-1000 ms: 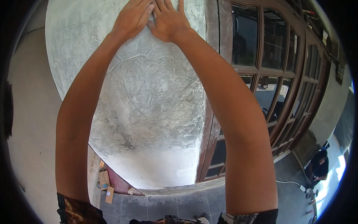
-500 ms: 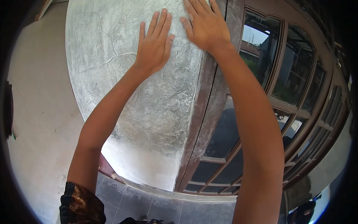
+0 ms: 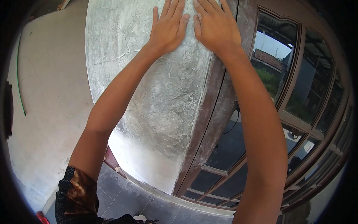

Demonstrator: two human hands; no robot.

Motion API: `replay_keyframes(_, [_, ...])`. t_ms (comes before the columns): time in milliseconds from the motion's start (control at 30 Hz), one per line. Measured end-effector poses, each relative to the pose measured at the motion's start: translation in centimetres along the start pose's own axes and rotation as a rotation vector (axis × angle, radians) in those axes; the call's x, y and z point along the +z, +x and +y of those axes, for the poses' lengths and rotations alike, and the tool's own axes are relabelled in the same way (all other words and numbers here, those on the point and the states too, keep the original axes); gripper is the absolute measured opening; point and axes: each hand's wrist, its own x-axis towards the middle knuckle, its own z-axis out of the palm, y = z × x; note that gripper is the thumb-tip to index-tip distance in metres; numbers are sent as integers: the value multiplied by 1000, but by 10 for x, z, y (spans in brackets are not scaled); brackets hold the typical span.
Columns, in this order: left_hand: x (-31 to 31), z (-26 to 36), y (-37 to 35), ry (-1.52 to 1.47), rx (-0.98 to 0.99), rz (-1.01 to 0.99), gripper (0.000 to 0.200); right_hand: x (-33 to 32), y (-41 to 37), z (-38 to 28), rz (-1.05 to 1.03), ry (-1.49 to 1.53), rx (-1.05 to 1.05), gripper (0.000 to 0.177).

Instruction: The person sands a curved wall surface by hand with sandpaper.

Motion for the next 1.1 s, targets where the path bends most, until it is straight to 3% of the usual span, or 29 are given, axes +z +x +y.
replay_keyframes(67, [6,-25,58,108,-110,-127,62,0,-1,0,11,22,3,47])
replay_keyframes(133, [11,-26,60,117,-117,-108,62,1,-1,0,19,45,9,46])
replay_keyframes(200, [12,-14,37,126,-130,-97,62,1,-2,0,12,31,3,45])
replay_keyframes(267, [2,17,-21,5,-20,-16,61,5,-3,2,-3,12,1,44])
replay_keyframes(367, [-3,9,-21,-20,41,-65,61,7,-4,2,7,4,12,44])
replay_keyframes(467, [4,-34,63,78,-76,-144,63,7,-4,1,10,5,6,44])
replay_keyframes(533, [5,-35,64,81,-73,-130,63,8,-2,2,-2,-3,-4,44])
replay_keyframes(733, [-15,15,-41,-12,96,-143,61,6,-5,0,49,78,5,44])
replay_keyframes(867, [1,-32,59,102,-25,-168,64,5,-4,0,23,51,3,44])
replay_keyframes(933, [3,-34,72,94,-50,-151,64,5,-2,2,16,27,-15,45])
replay_keyframes(1033, [-1,-6,-1,17,100,-43,61,7,-4,1,15,20,-5,46])
replay_keyframes(1100, [-11,9,-37,-4,114,-131,61,8,-6,2,45,21,-36,47])
